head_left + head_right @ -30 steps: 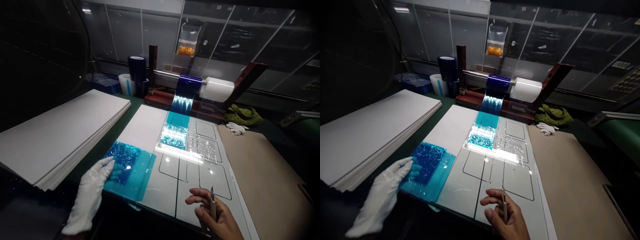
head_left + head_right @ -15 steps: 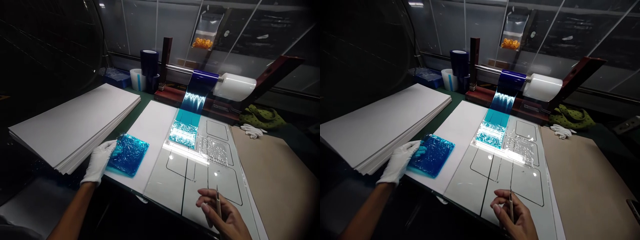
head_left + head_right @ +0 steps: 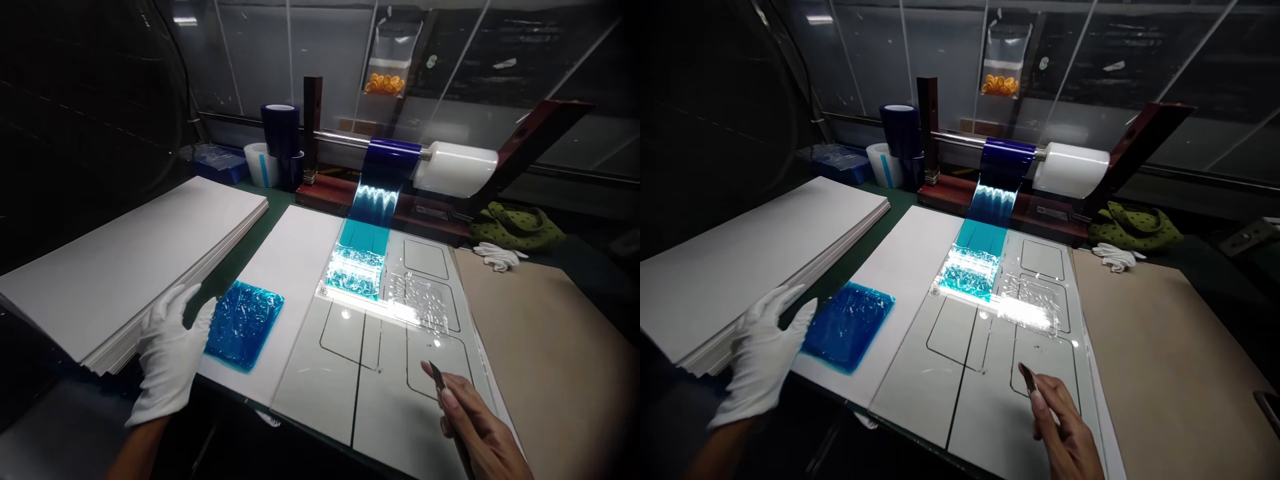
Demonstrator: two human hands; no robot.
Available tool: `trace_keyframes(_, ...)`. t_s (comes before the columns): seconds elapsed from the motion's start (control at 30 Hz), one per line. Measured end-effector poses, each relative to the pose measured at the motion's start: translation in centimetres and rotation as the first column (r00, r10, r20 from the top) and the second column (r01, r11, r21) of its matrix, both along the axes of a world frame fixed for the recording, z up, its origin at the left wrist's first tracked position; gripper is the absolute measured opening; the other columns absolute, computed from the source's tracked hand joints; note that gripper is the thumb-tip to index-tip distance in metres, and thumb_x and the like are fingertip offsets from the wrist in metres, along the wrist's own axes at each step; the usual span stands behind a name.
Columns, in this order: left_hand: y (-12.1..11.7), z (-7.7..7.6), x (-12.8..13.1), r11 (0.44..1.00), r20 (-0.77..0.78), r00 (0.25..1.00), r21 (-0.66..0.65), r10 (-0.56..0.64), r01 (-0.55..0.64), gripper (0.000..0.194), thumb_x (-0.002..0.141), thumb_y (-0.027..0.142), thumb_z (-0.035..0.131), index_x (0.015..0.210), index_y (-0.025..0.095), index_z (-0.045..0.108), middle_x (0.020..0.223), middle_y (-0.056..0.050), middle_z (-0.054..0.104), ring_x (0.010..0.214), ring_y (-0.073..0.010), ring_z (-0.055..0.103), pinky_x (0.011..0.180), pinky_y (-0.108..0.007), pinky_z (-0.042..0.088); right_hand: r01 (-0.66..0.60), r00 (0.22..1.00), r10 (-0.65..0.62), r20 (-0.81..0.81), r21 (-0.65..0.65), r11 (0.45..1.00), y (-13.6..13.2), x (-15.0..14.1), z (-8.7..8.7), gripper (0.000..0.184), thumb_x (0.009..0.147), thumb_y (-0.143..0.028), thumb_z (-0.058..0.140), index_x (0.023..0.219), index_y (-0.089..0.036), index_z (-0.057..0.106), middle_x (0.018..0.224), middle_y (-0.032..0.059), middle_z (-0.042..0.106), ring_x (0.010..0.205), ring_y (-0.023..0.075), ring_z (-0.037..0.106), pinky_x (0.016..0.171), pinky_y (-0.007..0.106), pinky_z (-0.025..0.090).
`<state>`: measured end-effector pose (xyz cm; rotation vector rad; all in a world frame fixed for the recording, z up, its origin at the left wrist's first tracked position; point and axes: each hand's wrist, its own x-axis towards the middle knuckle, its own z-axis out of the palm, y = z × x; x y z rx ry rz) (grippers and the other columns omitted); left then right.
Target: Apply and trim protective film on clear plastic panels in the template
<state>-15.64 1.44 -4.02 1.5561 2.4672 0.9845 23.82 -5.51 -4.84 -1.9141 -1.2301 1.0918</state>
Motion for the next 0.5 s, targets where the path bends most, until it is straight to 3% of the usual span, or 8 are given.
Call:
trace_keyframes(0.1,1.1,0.1,3.8,0.978,-0.071,0.98,0.08,-0.186,0.191,0.05,0.089,0.052,0.047,0.125,0.018,0.056,0.136,-0.012,0.051,0.13,-0.0308,0.043,0.112,-0.049,0.033,0.01,0.985,-0.027,0.17,0.102,0.995,1.1,2.7,-0.7,0.045,0.084,-0.058,0.052,0.109,-0.025,0.068,0.101,0.0061,0.064,0.078,0.0202,0.061,0.062,0.027,0.051)
trace_keyframes(0.17,2.7,-0.8,7.6,0.903,-0.103,0.912,0.131,-0.398,0.409,0.048,0.089,0.049,0.049,0.128,0.022,0.053,0.139,-0.009,0.049,0.133,-0.0279,0.041,0.114,-0.047,0.032,0.034,0.954,-0.078,0.289,0.156,0.987,2.0,4.3,-1.0,0.039,0.085,-0.054,0.051,0.099,-0.022,0.068,0.099,0.0074,0.067,0.089,0.0232,0.062,0.067,0.029,0.051)
trace_keyframes(0.3,6.3,-2.7,17.2,0.616,-0.142,0.616,0.045,-0.775,0.786,0.056,0.09,0.049,0.048,0.142,0.029,0.036,0.149,-0.006,0.04,0.142,-0.026,0.028,0.115,-0.049,0.032,0.04,0.836,-0.122,0.535,0.162,0.986,4.1,7.1,-1.3,0.025,0.087,-0.037,0.046,0.086,-0.02,0.064,0.088,0.0064,0.068,0.081,0.0232,0.064,0.069,0.032,0.047)
trace_keyframes(0.4,8.6,-3.6,23.6,0.426,-0.159,0.414,-0.047,-0.896,0.903,0.069,0.087,0.057,0.048,0.145,0.024,0.03,0.15,-0.013,0.037,0.143,-0.0316,0.024,0.113,-0.054,0.032,0.061,0.795,-0.144,0.589,0.159,0.985,5.3,8.2,-1.9,0.018,0.087,-0.027,0.047,0.083,-0.02,0.063,0.086,0.0064,0.068,0.08,0.0245,0.064,0.068,0.033,0.043)
trace_keyframes(0.5,10.1,-4.1,27.6,0.273,-0.165,0.258,-0.08,-0.952,0.959,0.079,0.076,0.066,0.057,0.138,0.019,0.041,0.143,-0.017,0.044,0.136,-0.0356,0.036,0.109,-0.054,0.036,0.06,0.786,-0.143,0.601,0.156,0.986,5.8,8.4,-2.7,0.018,0.087,-0.022,0.047,0.081,-0.02,0.063,0.085,0.0065,0.067,0.077,0.0244,0.064,0.065,0.032,0.039)
